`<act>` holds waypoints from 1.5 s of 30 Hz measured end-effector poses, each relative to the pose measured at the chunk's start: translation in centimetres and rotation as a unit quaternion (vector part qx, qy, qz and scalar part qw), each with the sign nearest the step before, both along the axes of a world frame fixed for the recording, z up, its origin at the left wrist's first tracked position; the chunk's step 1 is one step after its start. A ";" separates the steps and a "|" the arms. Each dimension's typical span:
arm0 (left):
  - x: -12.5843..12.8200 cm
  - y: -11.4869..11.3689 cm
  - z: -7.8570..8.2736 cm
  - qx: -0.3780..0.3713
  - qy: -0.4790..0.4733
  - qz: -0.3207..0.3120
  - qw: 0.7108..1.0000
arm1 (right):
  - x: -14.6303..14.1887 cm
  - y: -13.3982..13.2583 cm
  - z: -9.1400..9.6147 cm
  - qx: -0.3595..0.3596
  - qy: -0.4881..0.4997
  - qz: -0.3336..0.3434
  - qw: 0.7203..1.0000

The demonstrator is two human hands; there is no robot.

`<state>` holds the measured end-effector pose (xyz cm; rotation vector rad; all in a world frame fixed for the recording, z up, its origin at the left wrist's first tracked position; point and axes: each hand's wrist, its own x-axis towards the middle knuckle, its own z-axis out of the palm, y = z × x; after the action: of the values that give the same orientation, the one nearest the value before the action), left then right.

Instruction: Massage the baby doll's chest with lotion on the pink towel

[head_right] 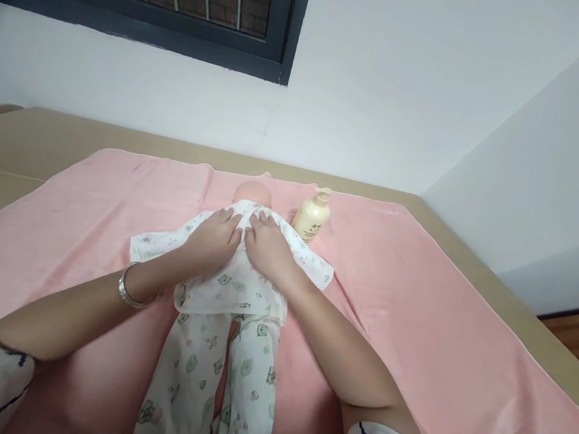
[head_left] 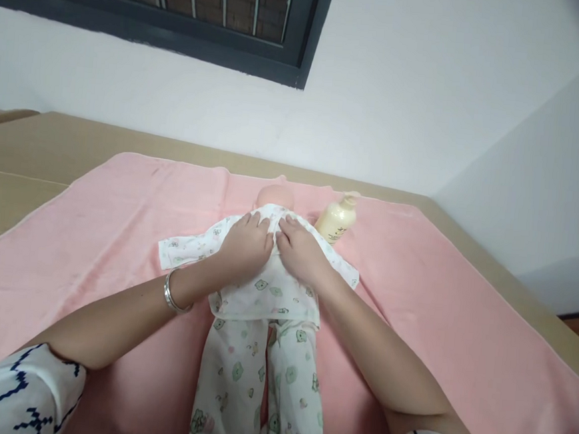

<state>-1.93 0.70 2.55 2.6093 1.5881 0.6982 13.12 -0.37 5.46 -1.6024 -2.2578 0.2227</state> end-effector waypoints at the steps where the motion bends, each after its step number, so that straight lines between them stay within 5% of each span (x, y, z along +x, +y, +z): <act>1: 0.2 -0.6 0.0 0.014 0.009 -0.010 1.000 | 0.5 0.7 0.0 0.002 0.016 0.005 1.000; 6: 0.2 -0.8 0.0 0.024 -0.006 -0.053 0.998 | 0.5 1.2 -0.5 0.018 0.014 -0.015 1.000; 12: -0.4 2.2 -1.5 -0.055 -0.091 0.005 0.994 | -1.9 -2.8 -0.9 0.016 -0.095 0.021 0.995; 16: -0.1 1.8 -2.7 -0.028 -0.181 0.025 0.983 | -1.5 -2.1 -0.7 -0.010 -0.062 0.015 0.998; 21: 0.1 1.3 -3.2 -0.010 -0.237 0.027 0.971 | 0.2 -0.2 1.1 -0.043 -0.019 -0.026 0.999; 26: -0.1 1.5 -3.8 0.023 -0.290 0.012 0.957 | 0.8 -1.3 3.1 -0.038 -0.037 -0.014 0.998; 29: -0.2 1.4 -4.2 0.048 -0.330 -0.001 0.943 | 0.5 -1.2 1.9 0.051 -0.013 -0.031 0.998; 33: -0.3 1.1 -4.4 0.069 -0.372 -0.017 0.926 | -0.3 -0.4 -0.7 0.029 -0.010 0.005 1.000; 39: -0.3 1.2 -4.6 0.083 -0.377 -0.022 0.922 | -0.8 -0.9 -1.1 0.111 0.055 0.004 0.992; 45: -0.3 1.4 -4.6 0.075 -0.360 -0.014 0.930 | -1.1 -0.7 -2.0 0.054 0.021 0.033 0.998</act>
<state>-2.23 2.08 -2.04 2.0403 1.2858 1.5863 12.02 -1.10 3.41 -1.4569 -2.2529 0.1462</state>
